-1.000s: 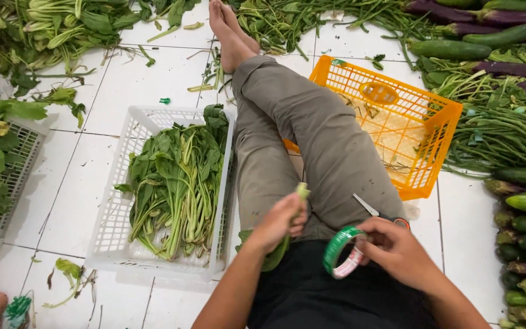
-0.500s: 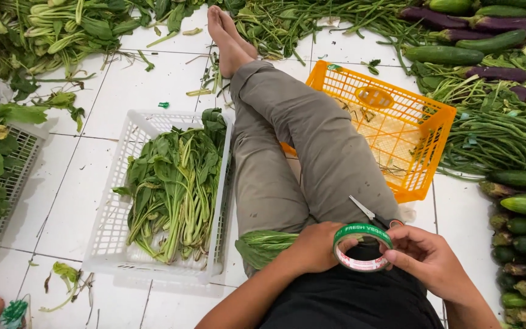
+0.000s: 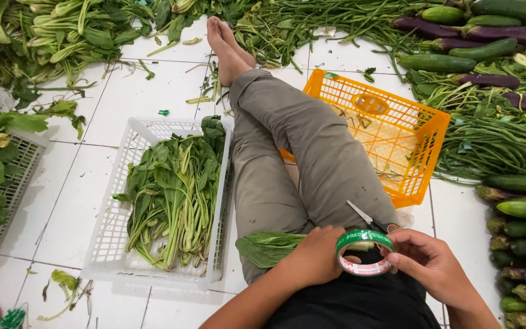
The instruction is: Bundling leafy green vegetables using green adhesive tape and scissors while sitting on the floor.
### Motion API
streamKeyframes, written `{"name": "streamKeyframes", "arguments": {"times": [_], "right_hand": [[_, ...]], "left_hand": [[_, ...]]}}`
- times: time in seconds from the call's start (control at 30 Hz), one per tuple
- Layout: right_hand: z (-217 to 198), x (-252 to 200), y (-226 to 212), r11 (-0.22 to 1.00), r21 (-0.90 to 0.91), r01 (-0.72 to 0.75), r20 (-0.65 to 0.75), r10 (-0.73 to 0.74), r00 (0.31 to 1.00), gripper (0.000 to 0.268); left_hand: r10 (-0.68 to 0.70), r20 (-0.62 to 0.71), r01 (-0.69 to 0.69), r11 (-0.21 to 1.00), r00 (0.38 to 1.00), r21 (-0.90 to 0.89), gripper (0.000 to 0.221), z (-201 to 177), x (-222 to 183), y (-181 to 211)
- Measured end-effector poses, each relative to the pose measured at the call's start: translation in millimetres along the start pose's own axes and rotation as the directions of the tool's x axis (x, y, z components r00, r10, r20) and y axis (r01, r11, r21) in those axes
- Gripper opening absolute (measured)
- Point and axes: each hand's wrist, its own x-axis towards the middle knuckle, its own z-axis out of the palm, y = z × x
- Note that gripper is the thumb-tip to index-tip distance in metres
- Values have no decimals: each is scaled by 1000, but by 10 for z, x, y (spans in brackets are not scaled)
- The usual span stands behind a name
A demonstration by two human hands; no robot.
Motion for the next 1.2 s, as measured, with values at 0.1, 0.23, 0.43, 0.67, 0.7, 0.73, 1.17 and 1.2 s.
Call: {"name": "streamKeyframes", "arguments": {"times": [0.1, 0.23, 0.43, 0.67, 0.7, 0.73, 1.17, 1.2], "right_hand": [[58, 7, -30, 1000, 28, 13, -16, -13, 1000, 25], [86, 41, -114, 1000, 10, 2, -20, -2, 1000, 27], [134, 162, -207, 999, -41, 36, 2, -36, 999, 30], [293, 200, -429, 1000, 1, 31, 60, -31, 998, 26], [280, 203, -421, 1000, -6, 24, 66, -24, 998, 27], [263, 209, -405, 1000, -14, 18, 71, -17, 997, 30], [446, 156, -357, 917, 271, 295, 84, -327, 941, 32], [483, 163, -409, 914, 259, 312, 102, -347, 932, 28]], "left_hand": [[-12, -26, 11, 999, 1000, -44, 40, -173, -63, 61], [83, -96, -99, 979, 992, -180, 75, -583, -85, 220], [-108, 36, 103, 716, 993, -690, 93, -766, -100, 249], [-290, -131, 107, 678, 948, -727, 28, -726, -8, 299], [-299, -116, 115, 655, 947, -747, 28, -713, -12, 283], [-308, -101, 123, 632, 946, -765, 28, -693, -15, 262], [-273, -173, 22, 587, 946, -809, 33, -730, 82, 316], [-242, -194, -7, 609, 951, -793, 35, -741, 85, 333]]}}
